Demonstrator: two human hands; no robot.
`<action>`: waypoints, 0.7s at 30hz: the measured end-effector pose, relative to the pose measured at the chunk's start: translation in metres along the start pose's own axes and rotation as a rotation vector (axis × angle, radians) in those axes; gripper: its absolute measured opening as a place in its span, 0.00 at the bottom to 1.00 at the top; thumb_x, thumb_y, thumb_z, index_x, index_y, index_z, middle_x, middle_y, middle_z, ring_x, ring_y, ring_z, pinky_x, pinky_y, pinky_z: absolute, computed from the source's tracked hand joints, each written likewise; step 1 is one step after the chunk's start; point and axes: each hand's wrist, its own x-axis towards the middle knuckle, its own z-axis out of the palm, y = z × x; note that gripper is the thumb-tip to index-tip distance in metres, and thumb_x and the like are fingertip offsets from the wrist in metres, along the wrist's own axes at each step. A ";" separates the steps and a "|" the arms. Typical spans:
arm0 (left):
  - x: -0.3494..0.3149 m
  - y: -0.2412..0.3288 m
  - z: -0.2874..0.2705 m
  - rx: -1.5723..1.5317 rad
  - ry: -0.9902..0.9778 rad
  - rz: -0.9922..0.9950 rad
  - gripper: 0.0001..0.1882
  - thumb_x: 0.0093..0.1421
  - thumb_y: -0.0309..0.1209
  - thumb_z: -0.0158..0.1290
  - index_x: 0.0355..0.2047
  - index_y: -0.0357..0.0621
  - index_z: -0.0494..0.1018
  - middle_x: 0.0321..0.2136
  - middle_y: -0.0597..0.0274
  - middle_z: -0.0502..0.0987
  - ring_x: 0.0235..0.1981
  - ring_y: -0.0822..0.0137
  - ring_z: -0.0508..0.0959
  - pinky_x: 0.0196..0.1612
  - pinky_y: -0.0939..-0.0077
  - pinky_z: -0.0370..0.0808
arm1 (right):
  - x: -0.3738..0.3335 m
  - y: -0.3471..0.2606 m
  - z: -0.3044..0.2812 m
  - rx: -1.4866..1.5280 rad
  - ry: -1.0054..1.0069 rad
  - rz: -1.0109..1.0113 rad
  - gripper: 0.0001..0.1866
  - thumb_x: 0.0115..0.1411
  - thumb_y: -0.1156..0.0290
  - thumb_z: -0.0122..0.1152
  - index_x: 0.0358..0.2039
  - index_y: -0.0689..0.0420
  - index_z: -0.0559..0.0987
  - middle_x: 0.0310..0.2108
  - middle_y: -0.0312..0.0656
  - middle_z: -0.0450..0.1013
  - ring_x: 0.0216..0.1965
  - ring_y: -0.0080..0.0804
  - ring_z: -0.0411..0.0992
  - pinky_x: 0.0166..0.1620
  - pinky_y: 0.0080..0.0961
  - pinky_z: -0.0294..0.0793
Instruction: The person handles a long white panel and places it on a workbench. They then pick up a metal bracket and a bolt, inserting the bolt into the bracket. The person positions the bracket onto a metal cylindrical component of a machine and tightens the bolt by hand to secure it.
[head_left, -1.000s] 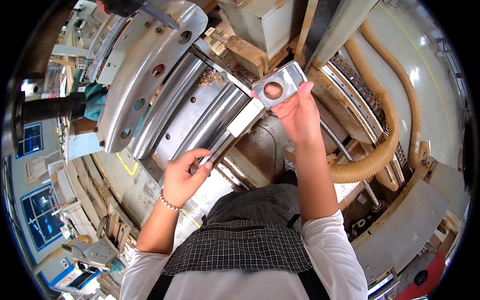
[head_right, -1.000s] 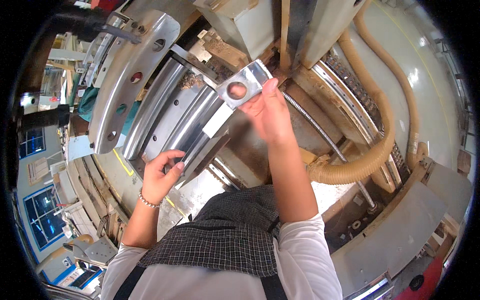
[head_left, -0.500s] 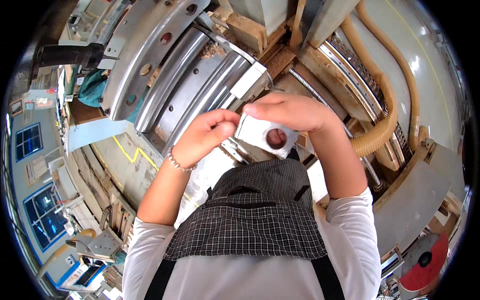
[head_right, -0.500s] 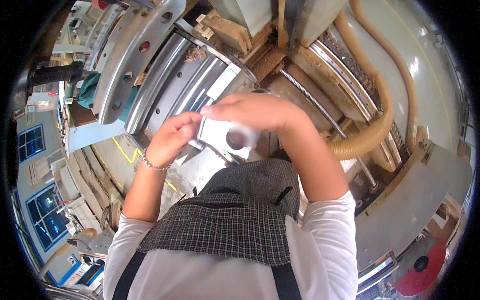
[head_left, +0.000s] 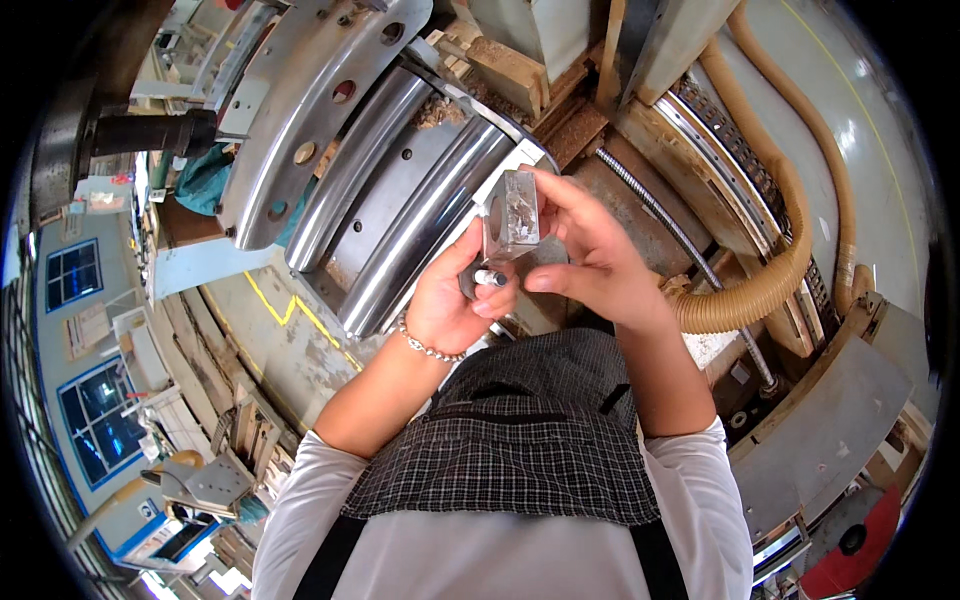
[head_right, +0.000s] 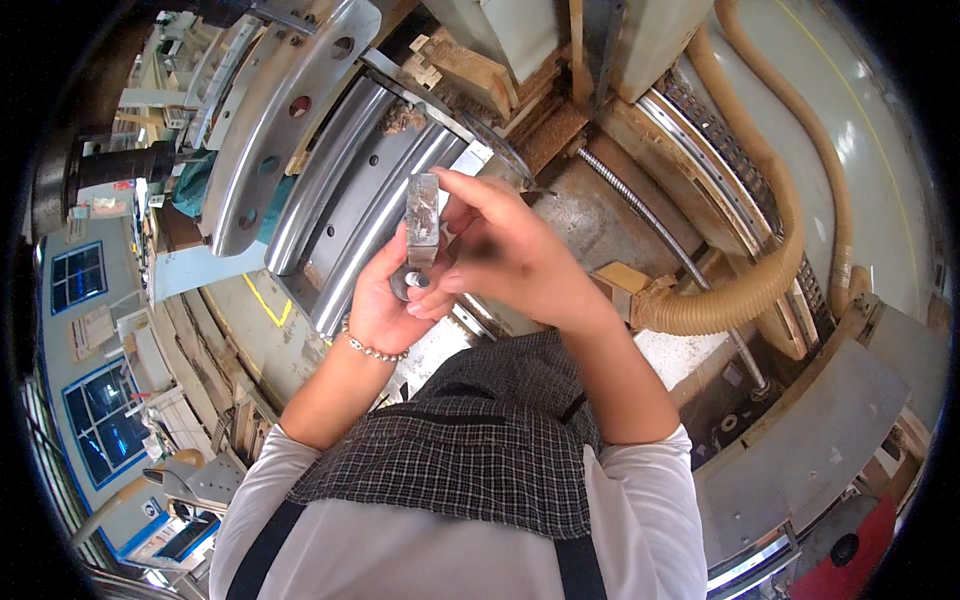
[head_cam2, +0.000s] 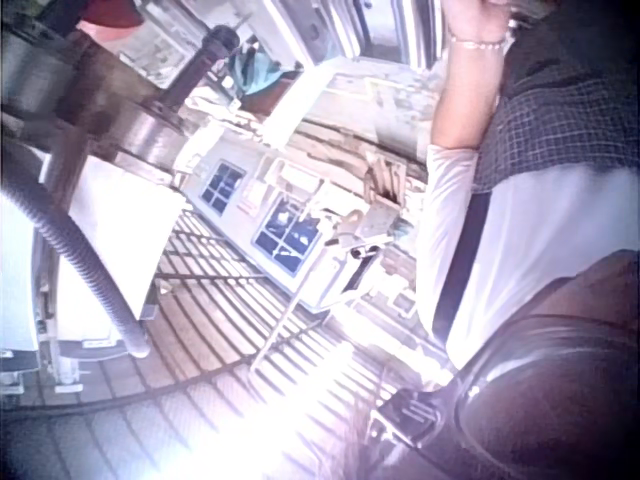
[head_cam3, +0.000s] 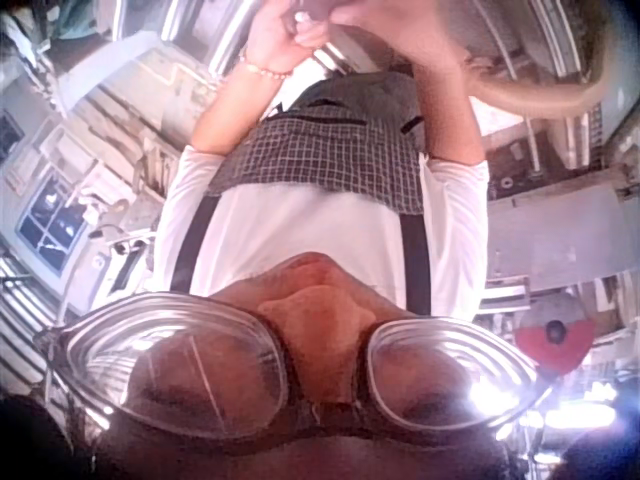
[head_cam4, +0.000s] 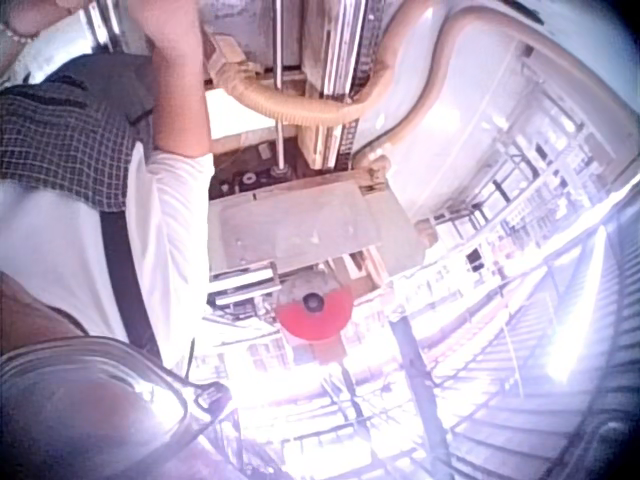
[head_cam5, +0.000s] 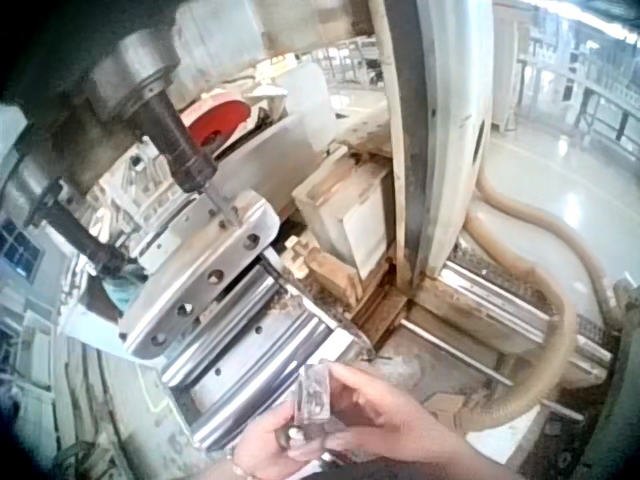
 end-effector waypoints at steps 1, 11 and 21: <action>0.001 -0.001 0.007 -0.029 0.041 0.000 0.23 0.66 0.49 0.43 0.44 0.40 0.69 0.18 0.65 0.66 0.14 0.76 0.61 0.17 0.84 0.58 | 0.004 0.000 -0.001 -0.191 0.020 -0.076 0.40 0.51 0.74 0.67 0.64 0.61 0.59 0.52 0.43 0.63 0.51 0.31 0.66 0.54 0.31 0.65; -0.005 0.005 0.037 0.416 0.098 0.138 0.12 0.66 0.37 0.46 0.35 0.39 0.69 0.19 0.68 0.66 0.17 0.79 0.62 0.19 0.86 0.57 | 0.019 0.008 -0.009 0.396 0.248 0.064 0.40 0.53 0.55 0.68 0.59 0.64 0.62 0.53 0.42 0.67 0.55 0.31 0.65 0.59 0.30 0.61; 0.001 0.018 0.034 0.492 0.088 0.118 0.12 0.64 0.34 0.48 0.39 0.37 0.71 0.20 0.69 0.67 0.19 0.80 0.63 0.20 0.87 0.58 | 0.031 0.031 -0.012 0.546 0.150 0.067 0.37 0.59 0.56 0.61 0.62 0.61 0.59 0.54 0.48 0.67 0.50 0.34 0.68 0.47 0.30 0.69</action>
